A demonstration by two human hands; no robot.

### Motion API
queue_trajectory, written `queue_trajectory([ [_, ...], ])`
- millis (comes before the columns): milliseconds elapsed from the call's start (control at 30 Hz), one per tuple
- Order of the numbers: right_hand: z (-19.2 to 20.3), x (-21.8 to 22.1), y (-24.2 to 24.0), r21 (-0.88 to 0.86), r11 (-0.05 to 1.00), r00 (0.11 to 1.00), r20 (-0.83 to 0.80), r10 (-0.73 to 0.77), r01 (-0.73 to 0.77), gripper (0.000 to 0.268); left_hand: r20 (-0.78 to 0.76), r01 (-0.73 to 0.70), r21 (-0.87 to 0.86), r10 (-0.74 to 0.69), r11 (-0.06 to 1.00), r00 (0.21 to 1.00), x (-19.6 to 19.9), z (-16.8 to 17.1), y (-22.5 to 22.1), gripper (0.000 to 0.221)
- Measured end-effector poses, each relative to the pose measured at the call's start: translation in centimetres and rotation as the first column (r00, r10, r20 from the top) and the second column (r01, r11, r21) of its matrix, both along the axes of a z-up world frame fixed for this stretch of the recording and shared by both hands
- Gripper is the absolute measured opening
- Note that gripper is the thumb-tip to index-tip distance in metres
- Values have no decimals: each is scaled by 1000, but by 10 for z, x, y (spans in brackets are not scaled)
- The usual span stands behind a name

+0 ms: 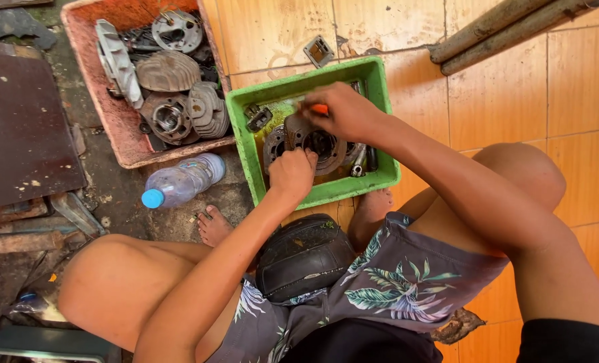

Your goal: A person is cleaning a motorcycle cylinder block using a small brush and solvent in a green plastic tray.

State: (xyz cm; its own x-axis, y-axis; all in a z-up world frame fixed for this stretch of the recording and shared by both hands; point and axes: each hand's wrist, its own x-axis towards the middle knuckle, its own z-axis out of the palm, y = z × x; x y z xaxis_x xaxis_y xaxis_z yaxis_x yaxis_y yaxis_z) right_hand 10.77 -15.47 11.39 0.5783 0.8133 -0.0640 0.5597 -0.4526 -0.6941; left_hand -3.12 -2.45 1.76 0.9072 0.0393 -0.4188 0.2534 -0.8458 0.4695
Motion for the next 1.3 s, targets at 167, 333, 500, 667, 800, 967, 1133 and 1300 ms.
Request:
queue_trajectory([
  [167, 21, -8, 8, 9, 1000, 969, -245, -6, 8, 16, -29, -105, -127, 102, 986, 994, -4, 11, -4, 42],
  [333, -1, -5, 19, -41, 999, 984, -181, 1, -8, 19, -229, -275, -300, 210, 914, 950, -8, 2, -1, 50],
  [500, 24, -11, 37, -288, 948, 985, -143, 100, -138, 22, -583, -631, -445, 330, 636, 743, -10, -71, -25, 56],
  [667, 10, 10, 37, -374, 924, 996, -41, 76, -85, 20, -702, -744, -443, 323, 500, 635, -11, -44, -32, 55],
  [800, 65, -15, 56, -400, 898, 968, -232, 93, -182, 20, -740, -740, -436, 263, 513, 619, -8, -40, -34, 60],
  [967, 23, -6, 42, -388, 907, 982, 30, 187, -161, 20, -755, -739, -453, 227, 499, 616, -10, -31, -33, 64],
  [1133, 32, -25, 50, -356, 915, 957, -275, 94, -192, 22, -764, -717, -505, 138, 480, 630, -1, -80, -28, 64],
  [1300, 13, -15, 47, -228, 959, 956, 201, 215, -168, 18, -780, -777, -522, 172, 352, 602, -3, -65, -33, 53],
])
